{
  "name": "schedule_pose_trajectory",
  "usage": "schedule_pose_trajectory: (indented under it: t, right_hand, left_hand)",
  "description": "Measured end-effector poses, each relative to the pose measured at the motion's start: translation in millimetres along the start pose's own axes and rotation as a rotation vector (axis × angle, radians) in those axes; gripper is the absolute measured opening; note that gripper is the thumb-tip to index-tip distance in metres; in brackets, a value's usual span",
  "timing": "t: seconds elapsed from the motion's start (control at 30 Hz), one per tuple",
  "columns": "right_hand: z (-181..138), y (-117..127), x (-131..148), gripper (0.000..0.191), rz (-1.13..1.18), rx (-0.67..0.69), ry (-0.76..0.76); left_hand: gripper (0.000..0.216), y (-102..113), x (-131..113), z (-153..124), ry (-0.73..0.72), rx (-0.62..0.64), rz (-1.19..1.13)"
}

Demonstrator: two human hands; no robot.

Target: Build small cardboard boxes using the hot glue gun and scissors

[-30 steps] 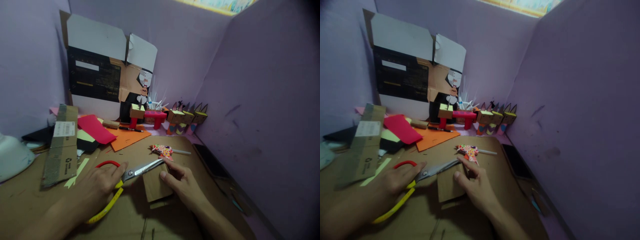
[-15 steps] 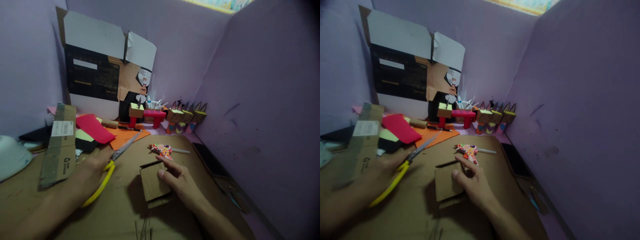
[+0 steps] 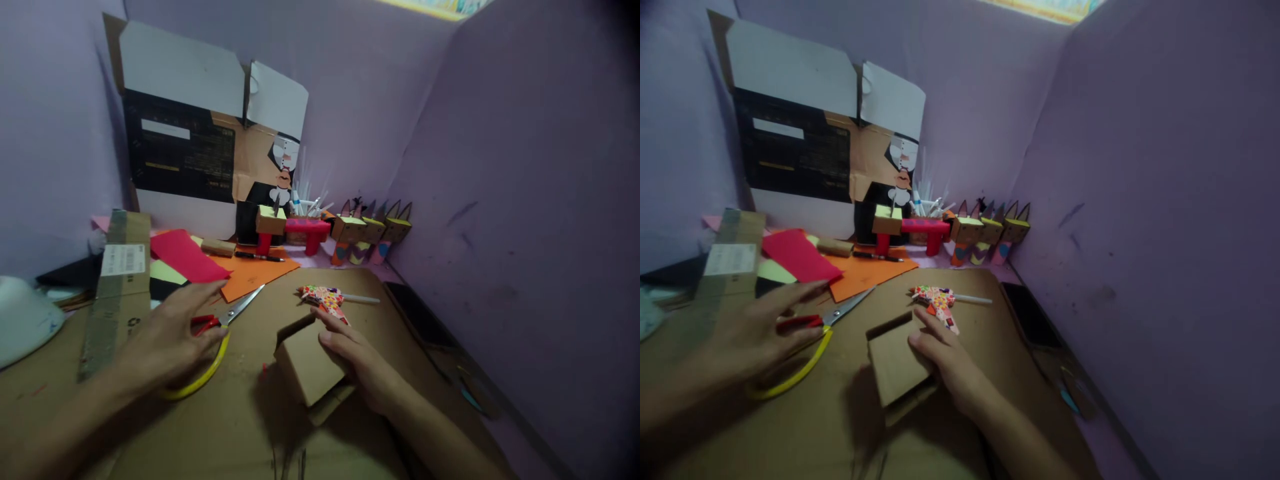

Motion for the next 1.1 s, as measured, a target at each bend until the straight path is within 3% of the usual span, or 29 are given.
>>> schedule_pose_trajectory:
  t: [0.1, 0.17, 0.23, 0.37, 0.53, 0.63, 0.73, 0.87, 1.1]
  right_hand:
    - [-5, -6, 2, 0.071, -0.117, 0.073, -0.026]
    - [-9, -13, 2, 0.081, -0.180, 0.146, -0.047]
    - [-10, -18, 0, 0.085, -0.180, 0.189, -0.063]
    - [-6, -16, -3, 0.068, 0.010, 0.149, -0.058]
    - [0, -4, 7, 0.059, 0.182, 0.105, 0.082]
    - [-4, -3, 15, 0.051, 0.077, 0.145, 0.235]
    - [-10, -10, 14, 0.054, -0.148, 0.216, 0.339]
    - [-8, -12, 8, 0.052, -0.353, 0.123, 0.370]
    - [-7, -10, 9, 0.045, -0.524, -0.038, 0.358]
  left_hand:
    - [0.085, -43, -34, -22, -0.036, 0.431, -0.190]
    - [0.093, -62, -55, -37, -0.119, 0.545, -0.230]
    - [0.088, -76, -72, -47, -0.206, 0.623, -0.275]
    - [0.064, -85, -69, -43, -0.071, 0.521, -0.395]
    - [0.072, -74, -56, -29, -0.043, 0.281, -0.463]
    - [0.073, -71, -49, -25, -0.045, 0.241, -0.456]
    - [0.075, -74, -45, -25, -0.063, 0.311, -0.380]
    - [0.075, -77, -43, -26, -0.107, 0.389, -0.235]
    - [0.052, -69, -47, -24, -0.225, 0.200, -0.162]
Point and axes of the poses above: each hand's wrist, its own z-axis towards the middle knuckle, its own y-axis out of the back of the hand, x = y × z, the point moved 7 cm from there along z, towards the middle knuckle, and after that the axes turned 12 degrees about -z, right-handed, at the moved point
